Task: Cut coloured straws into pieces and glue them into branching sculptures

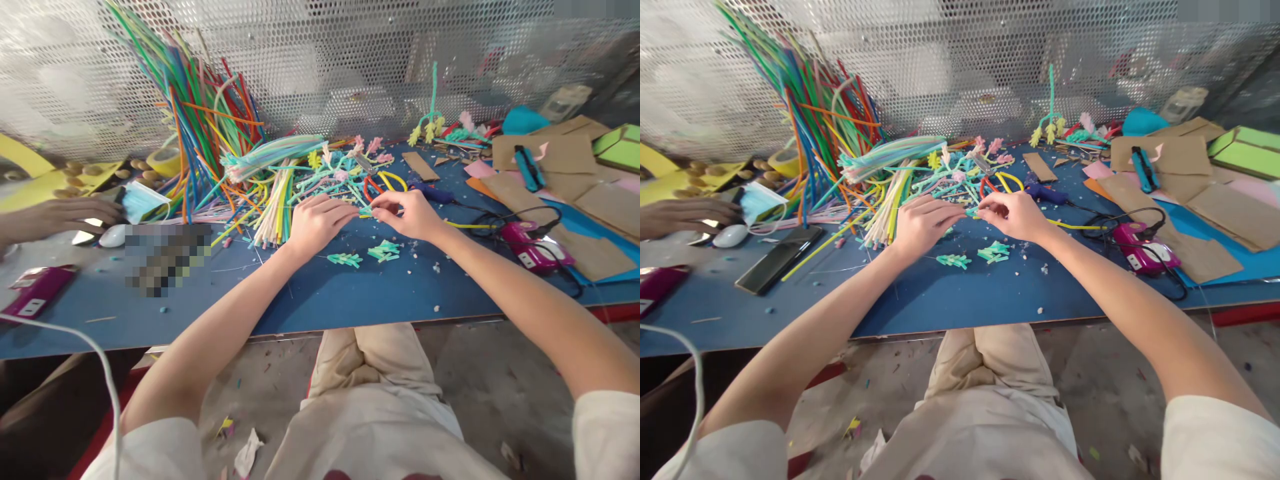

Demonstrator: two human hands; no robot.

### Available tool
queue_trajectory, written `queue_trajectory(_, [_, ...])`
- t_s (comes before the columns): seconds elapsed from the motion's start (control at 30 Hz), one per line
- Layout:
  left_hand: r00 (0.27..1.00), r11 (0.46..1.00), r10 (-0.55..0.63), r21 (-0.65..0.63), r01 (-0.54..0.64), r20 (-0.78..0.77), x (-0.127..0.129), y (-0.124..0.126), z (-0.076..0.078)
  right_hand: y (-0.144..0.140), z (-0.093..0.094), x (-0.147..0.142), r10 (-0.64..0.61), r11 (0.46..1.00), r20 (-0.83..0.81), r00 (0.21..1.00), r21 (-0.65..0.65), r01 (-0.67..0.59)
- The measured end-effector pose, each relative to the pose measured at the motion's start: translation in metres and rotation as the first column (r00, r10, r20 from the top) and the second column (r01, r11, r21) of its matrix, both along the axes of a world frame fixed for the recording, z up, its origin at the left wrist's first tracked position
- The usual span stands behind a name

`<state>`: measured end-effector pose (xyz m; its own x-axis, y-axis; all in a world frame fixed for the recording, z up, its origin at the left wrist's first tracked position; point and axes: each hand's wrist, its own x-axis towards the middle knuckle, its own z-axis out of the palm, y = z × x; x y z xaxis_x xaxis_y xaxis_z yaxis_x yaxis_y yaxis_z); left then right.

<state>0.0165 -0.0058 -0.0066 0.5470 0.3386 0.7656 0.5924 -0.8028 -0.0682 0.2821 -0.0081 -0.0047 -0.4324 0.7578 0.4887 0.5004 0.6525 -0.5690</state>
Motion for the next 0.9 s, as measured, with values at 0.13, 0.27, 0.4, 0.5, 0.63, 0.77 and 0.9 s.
queue_trajectory(0.13, [1.000,1.000,0.011,-0.003,-0.011,-0.025,0.001,-0.001,0.000,0.001,-0.003,-0.003,-0.001,1.000,-0.003,1.000,0.000,0.001])
queue_trajectory(0.27, [0.999,0.999,-0.014,-0.046,0.013,-0.029,0.001,-0.001,-0.001,0.000,-0.002,-0.003,-0.009,1.000,0.020,1.000,-0.003,0.009])
queue_trajectory(0.4, [0.999,0.992,-0.025,-0.127,0.027,0.025,0.001,0.001,-0.002,0.002,-0.001,0.001,0.009,1.000,0.095,0.995,0.004,-0.009])
queue_trajectory(0.5, [0.996,0.988,0.021,-0.157,-0.008,0.082,0.002,0.000,0.000,0.008,-0.003,0.006,-0.029,0.999,0.108,0.994,-0.012,0.030])
queue_trajectory(0.63, [0.980,0.976,0.157,-0.169,-0.135,0.122,0.000,-0.006,0.010,0.017,-0.007,0.010,-0.101,0.995,0.183,0.978,-0.005,0.104])
queue_trajectory(0.77, [0.970,0.973,0.178,-0.177,-0.148,0.164,-0.001,-0.012,0.015,0.022,-0.008,0.013,-0.141,0.989,0.296,0.945,0.073,0.125])
queue_trajectory(0.9, [0.965,0.967,0.175,-0.221,-0.130,0.196,0.000,-0.012,0.013,0.024,-0.008,0.018,-0.095,0.993,0.336,0.937,0.093,0.068])
